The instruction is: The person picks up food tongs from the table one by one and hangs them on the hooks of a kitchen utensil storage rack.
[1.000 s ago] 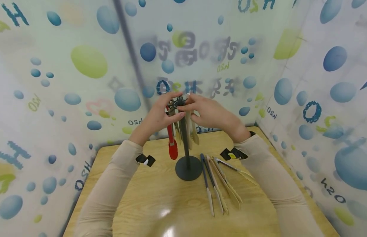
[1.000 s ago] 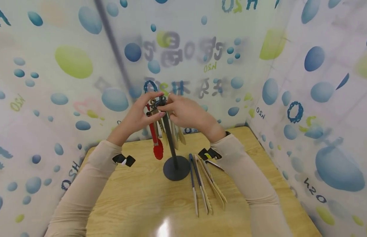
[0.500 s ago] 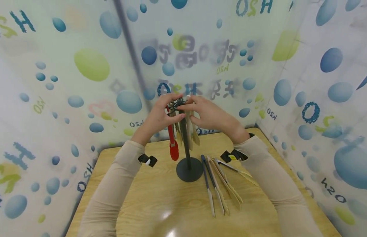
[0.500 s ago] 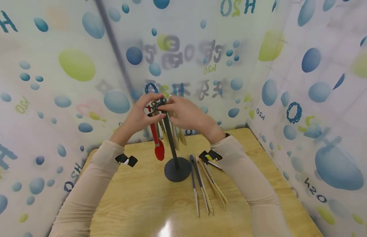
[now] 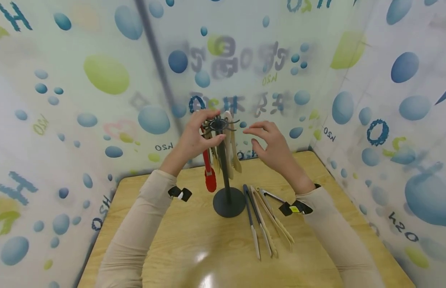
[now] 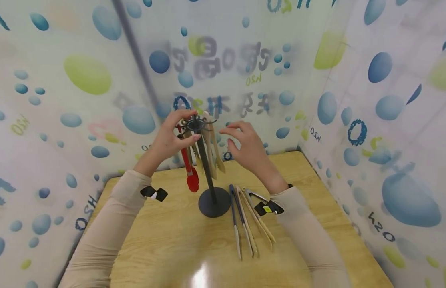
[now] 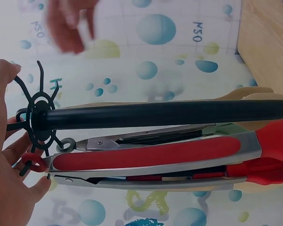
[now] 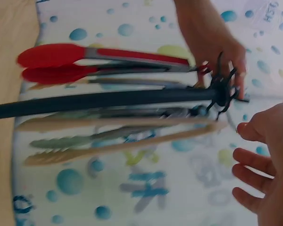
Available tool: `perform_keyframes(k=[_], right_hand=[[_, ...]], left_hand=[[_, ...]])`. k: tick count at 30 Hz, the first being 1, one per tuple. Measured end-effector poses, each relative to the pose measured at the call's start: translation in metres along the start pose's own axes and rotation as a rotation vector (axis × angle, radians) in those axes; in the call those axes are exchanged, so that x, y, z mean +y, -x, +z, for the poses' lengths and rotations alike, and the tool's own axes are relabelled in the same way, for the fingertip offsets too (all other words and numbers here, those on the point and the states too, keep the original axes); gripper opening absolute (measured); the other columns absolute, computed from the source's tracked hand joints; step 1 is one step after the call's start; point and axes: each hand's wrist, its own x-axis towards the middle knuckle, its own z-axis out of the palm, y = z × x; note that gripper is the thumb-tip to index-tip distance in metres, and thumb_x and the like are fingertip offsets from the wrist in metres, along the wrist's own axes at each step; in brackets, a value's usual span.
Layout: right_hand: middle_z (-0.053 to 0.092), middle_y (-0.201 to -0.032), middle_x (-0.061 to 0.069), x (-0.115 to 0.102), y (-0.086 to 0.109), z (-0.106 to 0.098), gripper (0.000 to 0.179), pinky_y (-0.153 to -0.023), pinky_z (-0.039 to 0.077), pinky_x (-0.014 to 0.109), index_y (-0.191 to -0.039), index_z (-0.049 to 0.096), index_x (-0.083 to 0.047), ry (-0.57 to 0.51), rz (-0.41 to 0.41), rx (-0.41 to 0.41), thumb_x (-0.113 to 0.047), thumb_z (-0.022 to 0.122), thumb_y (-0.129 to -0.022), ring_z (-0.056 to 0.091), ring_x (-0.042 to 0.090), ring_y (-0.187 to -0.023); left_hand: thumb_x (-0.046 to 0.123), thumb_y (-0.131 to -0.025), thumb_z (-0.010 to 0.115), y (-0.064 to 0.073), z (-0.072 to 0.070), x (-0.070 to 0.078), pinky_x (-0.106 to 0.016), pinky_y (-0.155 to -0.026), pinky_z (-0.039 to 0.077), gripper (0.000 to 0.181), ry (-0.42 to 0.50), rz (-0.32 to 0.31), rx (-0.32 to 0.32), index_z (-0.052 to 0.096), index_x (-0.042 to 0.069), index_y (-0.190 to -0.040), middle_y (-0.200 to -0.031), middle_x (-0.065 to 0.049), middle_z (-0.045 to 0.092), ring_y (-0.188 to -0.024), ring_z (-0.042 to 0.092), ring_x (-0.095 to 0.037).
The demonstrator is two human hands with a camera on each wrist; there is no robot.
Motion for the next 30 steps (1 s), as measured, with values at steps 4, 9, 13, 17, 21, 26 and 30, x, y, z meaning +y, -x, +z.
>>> perform_keyframes(k=[4,9,13,17,21,26,30], right_hand=[[0.061,-0.122,0.013,0.028,0.038,0.011,0.027,-0.092,0.048,0.050,-0.121,0.070,-0.011,0.028,0.190,-0.102,-0.008,0.062,-0.096,0.055,0.033,-0.113],[0.063,-0.123,0.017,0.066,0.097,0.039,0.027,-0.095,0.048,0.056,-0.121,0.070,-0.010,0.055,0.401,-0.250,-0.015,0.063,-0.096,0.058,0.037,-0.114],[0.063,-0.123,0.020,0.089,0.144,0.058,0.027,-0.093,0.050,0.057,-0.119,0.071,-0.008,0.088,0.525,-0.351,-0.019,0.063,-0.096,0.060,0.040,-0.113],[0.066,-0.119,0.022,0.098,0.174,0.069,0.027,-0.092,0.050,0.058,-0.115,0.072,-0.005,0.100,0.588,-0.414,-0.021,0.065,-0.095,0.061,0.042,-0.111],[0.068,-0.114,0.020,0.099,0.190,0.077,0.026,-0.088,0.051,0.056,-0.109,0.074,-0.005,0.086,0.622,-0.442,-0.024,0.065,-0.095,0.062,0.041,-0.106],[0.068,-0.119,0.019,0.100,0.202,0.085,0.026,-0.092,0.050,0.057,-0.109,0.075,-0.008,0.094,0.661,-0.476,-0.027,0.065,-0.095,0.061,0.041,-0.111],[0.065,-0.124,0.020,0.103,0.207,0.090,0.028,-0.091,0.050,0.059,-0.111,0.074,-0.010,0.110,0.677,-0.489,-0.030,0.064,-0.095,0.058,0.042,-0.114]], left_hand=[[0.021,-0.084,0.078,0.000,0.000,0.000,-0.049,-0.103,0.042,0.066,0.007,0.002,0.012,0.051,0.013,-0.144,-0.141,-0.010,0.053,-0.129,0.046,-0.028],[0.021,-0.084,0.079,0.001,0.001,-0.001,-0.048,-0.099,0.043,0.067,0.013,0.014,0.028,0.051,0.014,-0.144,-0.141,-0.010,0.054,-0.126,0.048,-0.028],[0.022,-0.084,0.079,0.002,0.003,-0.003,-0.049,-0.107,0.041,0.068,0.016,0.018,0.037,0.050,0.015,-0.145,-0.145,-0.009,0.052,-0.133,0.045,-0.028],[0.023,-0.085,0.079,0.002,0.005,-0.002,-0.052,-0.110,0.039,0.069,0.023,0.014,0.042,0.049,0.015,-0.146,-0.146,-0.009,0.051,-0.137,0.042,-0.028],[0.022,-0.084,0.080,0.002,0.006,-0.001,-0.055,-0.109,0.039,0.070,0.025,0.011,0.053,0.049,0.014,-0.147,-0.145,-0.011,0.051,-0.136,0.043,-0.030],[0.022,-0.084,0.080,0.002,0.007,0.002,-0.049,-0.112,0.040,0.070,0.006,0.017,0.065,0.049,0.012,-0.146,-0.145,-0.011,0.052,-0.136,0.046,-0.028],[0.023,-0.084,0.080,0.002,0.008,0.002,-0.047,-0.109,0.044,0.070,-0.007,0.013,0.066,0.049,0.011,-0.146,-0.144,-0.011,0.052,-0.134,0.049,-0.027]])
